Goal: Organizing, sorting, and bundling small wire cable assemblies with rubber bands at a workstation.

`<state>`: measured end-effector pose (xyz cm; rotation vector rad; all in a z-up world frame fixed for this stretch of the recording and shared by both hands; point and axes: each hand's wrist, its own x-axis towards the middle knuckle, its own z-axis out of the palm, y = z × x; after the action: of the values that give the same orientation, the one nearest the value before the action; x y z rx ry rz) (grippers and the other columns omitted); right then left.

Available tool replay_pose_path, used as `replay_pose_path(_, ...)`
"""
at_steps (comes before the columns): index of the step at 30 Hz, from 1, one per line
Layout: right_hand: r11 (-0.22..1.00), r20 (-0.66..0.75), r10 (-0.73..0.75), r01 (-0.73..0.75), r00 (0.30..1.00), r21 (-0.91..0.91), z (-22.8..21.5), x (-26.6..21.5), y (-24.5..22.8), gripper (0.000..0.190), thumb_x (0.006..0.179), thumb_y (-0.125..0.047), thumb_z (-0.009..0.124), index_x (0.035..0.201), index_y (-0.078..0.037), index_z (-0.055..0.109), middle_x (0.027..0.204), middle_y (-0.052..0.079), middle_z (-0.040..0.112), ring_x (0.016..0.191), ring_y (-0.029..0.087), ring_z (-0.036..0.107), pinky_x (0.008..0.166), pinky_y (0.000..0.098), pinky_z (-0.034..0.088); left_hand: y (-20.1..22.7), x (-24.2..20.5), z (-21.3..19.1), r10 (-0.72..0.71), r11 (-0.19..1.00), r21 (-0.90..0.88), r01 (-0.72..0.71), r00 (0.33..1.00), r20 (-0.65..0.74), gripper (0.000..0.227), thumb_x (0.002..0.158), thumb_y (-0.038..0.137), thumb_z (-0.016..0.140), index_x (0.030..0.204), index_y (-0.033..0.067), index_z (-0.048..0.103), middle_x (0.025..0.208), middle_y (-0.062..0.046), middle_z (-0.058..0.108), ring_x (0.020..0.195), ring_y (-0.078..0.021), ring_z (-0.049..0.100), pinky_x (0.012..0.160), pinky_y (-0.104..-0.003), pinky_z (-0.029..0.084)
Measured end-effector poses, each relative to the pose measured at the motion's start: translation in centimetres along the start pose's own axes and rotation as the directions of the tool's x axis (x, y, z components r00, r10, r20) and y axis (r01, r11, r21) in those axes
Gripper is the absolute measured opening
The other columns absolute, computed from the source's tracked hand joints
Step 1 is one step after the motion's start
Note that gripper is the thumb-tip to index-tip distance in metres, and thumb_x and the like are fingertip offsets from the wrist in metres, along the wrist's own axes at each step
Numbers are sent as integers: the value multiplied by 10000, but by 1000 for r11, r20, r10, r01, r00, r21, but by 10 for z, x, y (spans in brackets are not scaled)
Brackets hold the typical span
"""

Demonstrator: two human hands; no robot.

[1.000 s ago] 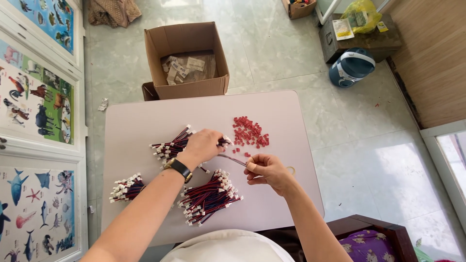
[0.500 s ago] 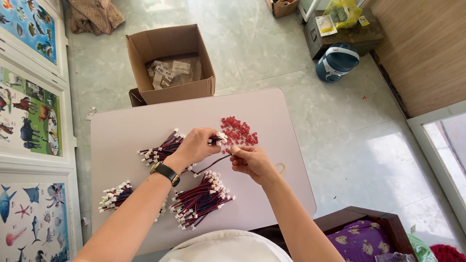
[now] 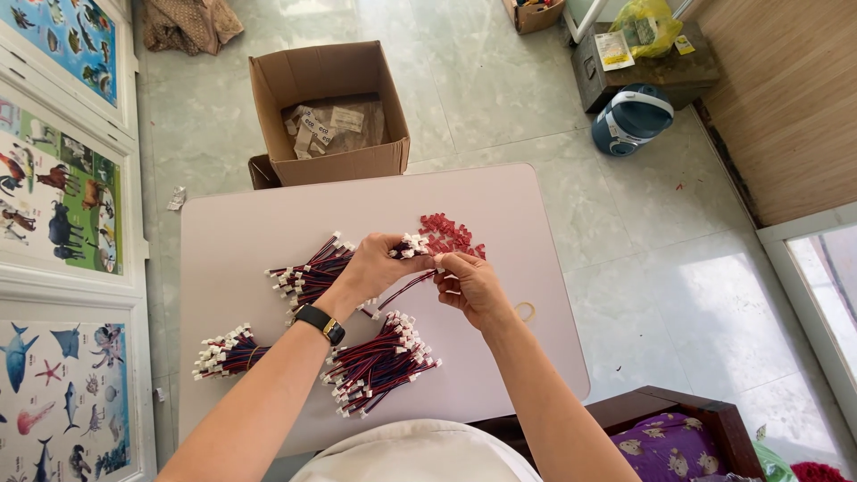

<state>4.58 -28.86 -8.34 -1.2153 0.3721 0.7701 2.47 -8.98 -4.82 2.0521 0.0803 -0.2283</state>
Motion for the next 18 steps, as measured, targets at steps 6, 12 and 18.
replay_pose_path(6, 997, 95, -39, 45, 995, -57, 6, -12, -12, 189, 932, -234, 682, 920, -53, 733, 793, 72, 711, 660, 118, 655, 608, 301, 621, 0, -6, -5, 66, 909, -415, -47, 997, 30, 245, 811, 256, 851, 917, 39, 807, 770, 39, 754, 717, 0, 625, 650, -228, 534)
replay_pose_path(12, 985, 188, -144, 159, 972, -68, 7, -32, -25, 170, 889, -168, 708, 1048, -152, 651, 899, 65, 753, 713, 125, 686, 677, 319, 640, 27, -17, -18, -38, 999, -13, 39, 997, 68, 200, 849, 198, 832, 891, 5, 799, 712, -56, 745, 652, -63, 591, 609, -286, 514)
replay_pose_path(18, 980, 164, -44, 74, 986, -185, 7, -36, -24, 246, 956, -261, 674, 1059, -55, 760, 959, 104, 774, 740, 138, 712, 683, 308, 618, 31, -26, -22, 212, 977, -6, -212, 975, 60, 212, 832, 135, 775, 1027, 53, 784, 815, -58, 782, 724, -78, 687, 693, -284, 565)
